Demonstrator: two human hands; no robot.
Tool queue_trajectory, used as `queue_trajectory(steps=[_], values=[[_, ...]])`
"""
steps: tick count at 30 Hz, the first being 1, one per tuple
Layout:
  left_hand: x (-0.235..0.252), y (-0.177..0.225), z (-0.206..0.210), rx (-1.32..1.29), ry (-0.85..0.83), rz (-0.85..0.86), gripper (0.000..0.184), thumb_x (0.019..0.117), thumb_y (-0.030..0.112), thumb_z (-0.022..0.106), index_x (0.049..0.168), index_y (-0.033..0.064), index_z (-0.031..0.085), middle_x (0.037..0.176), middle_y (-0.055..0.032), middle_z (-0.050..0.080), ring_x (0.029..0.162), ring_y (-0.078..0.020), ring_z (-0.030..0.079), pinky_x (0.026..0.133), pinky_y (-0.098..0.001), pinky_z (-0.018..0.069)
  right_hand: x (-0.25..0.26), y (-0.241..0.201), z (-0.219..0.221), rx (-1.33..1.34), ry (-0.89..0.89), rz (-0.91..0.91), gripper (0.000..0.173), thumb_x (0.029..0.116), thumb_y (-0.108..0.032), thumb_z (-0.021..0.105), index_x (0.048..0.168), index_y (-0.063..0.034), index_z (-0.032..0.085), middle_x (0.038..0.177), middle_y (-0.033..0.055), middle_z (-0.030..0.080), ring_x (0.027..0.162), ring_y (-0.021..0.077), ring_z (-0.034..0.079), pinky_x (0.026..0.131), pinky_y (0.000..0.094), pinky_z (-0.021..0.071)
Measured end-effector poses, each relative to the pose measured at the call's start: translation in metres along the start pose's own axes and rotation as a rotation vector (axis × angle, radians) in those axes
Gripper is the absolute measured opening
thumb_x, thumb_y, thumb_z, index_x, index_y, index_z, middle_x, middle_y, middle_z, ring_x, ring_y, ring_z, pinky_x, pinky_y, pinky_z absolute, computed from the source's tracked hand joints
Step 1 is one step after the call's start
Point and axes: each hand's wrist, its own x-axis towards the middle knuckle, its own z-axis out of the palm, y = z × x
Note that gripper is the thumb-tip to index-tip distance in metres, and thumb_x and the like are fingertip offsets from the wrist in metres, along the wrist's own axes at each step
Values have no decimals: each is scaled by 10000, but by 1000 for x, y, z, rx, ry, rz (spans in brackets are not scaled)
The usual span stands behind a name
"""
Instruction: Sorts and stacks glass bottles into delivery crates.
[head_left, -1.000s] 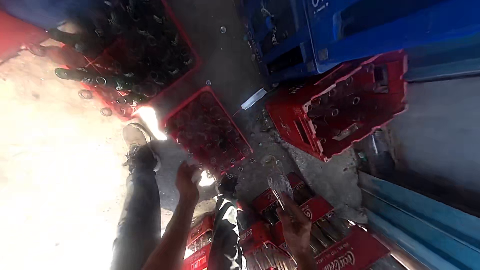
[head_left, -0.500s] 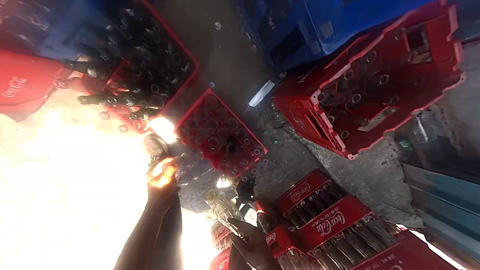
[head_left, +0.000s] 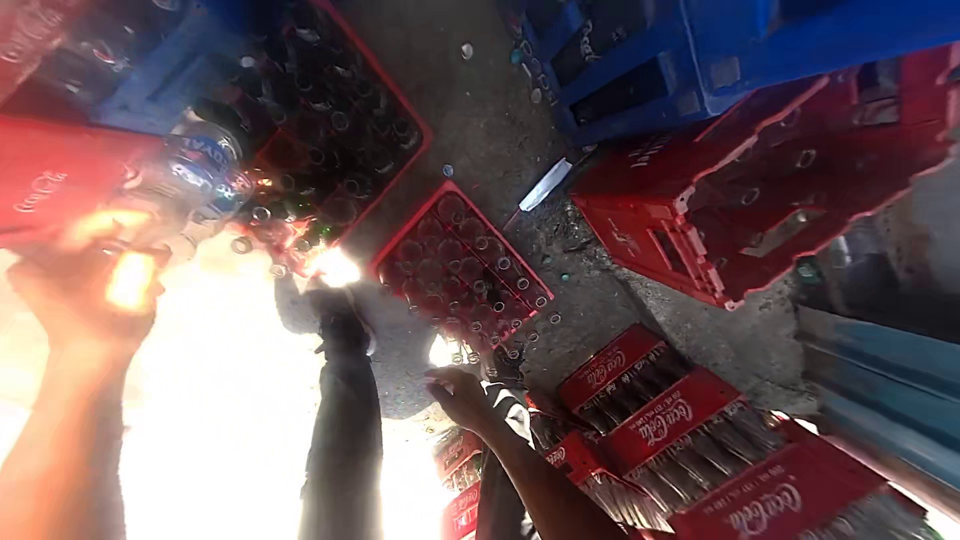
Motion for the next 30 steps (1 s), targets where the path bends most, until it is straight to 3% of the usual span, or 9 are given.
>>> queue_trajectory(steps=[3, 6, 10, 14, 19, 21, 23, 27, 30], values=[[70, -39, 37, -63, -105, -211, 366, 1005, 259, 566, 1357, 159, 574, 1122, -40, 644, 747, -54, 608, 626, -307, 561, -15, 32, -17, 95, 140, 155, 321, 1043, -237, 563, 1268, -59, 708, 1200, 152, 727, 1092, 245, 705, 1010, 445, 538], [93, -25, 72, -70, -86, -309, 411, 1013, 229, 568, 1395, 79, 540, 1243, -164, 631, 989, -172, 647, 860, -432, 553, -24, 68, -57, 92, 383, 339, 295, 1035, -200, 563, 1225, -44, 726, 1159, 157, 734, 1082, 257, 699, 1008, 474, 525], [80, 17, 90, -37, 62, -291, 493, 1023, 365, 549, 1456, 137, 495, 1240, -81, 651, 1036, -79, 650, 897, -329, 559, -14, 82, -125, 44, 748, 363, 273, 1029, -176, 559, 1188, -32, 727, 1074, 165, 742, 995, 276, 711, 930, 506, 545], [15, 36, 96, 4, -73, -216, 466, 1046, 365, 535, 1439, 117, 524, 1313, -159, 628, 1111, -198, 662, 952, -440, 553, 7, 65, -170, 67, 699, 256, 287, 1058, -187, 547, 1275, -61, 686, 1174, 174, 723, 1052, 318, 701, 947, 555, 534], [-83, -3, 126, -170, -122, -281, 255, 1011, 169, 533, 1205, 73, 667, 1239, -73, 687, 939, -170, 712, 777, -393, 620, 38, 72, -176, 574, 504, 448, 651, 1021, -665, 416, 1544, -278, 446, 1414, 127, 617, 1256, 363, 600, 911, 633, 498], [-101, -1, 134, -204, -158, -343, 247, 990, 136, 533, 1156, 49, 694, 1168, -60, 717, 924, -165, 712, 775, -368, 610, 61, 81, -167, 698, 528, 468, 744, 994, -722, 401, 1562, -241, 411, 1424, 141, 611, 1243, 346, 612, 923, 588, 507], [-103, 11, 139, -201, -192, -378, 271, 999, 131, 537, 1210, 53, 688, 1116, -57, 724, 908, -146, 710, 783, -345, 606, 78, 95, -157, 751, 568, 386, 674, 1033, -620, 448, 1534, -168, 439, 1366, 176, 611, 1134, 322, 648, 917, 515, 543], [-69, 30, 141, -136, -196, -372, 278, 1033, 120, 524, 1263, 81, 675, 1102, -69, 714, 888, -136, 707, 782, -346, 607, 84, 99, -142, 730, 733, 395, 406, 1076, -410, 511, 1435, -227, 561, 834, 65, 606, 613, 154, 545, 540, 343, 481], [-28, 35, 141, -234, -145, -419, 281, 1071, 179, 502, 1305, 133, 650, 1124, -60, 723, 909, -168, 725, 785, -380, 622, 64, 81, -134, 528, 769, 323, 441, 1068, -257, 539, 1504, -187, 531, 1166, 153, 685, 904, 219, 650, 754, 426, 543]])
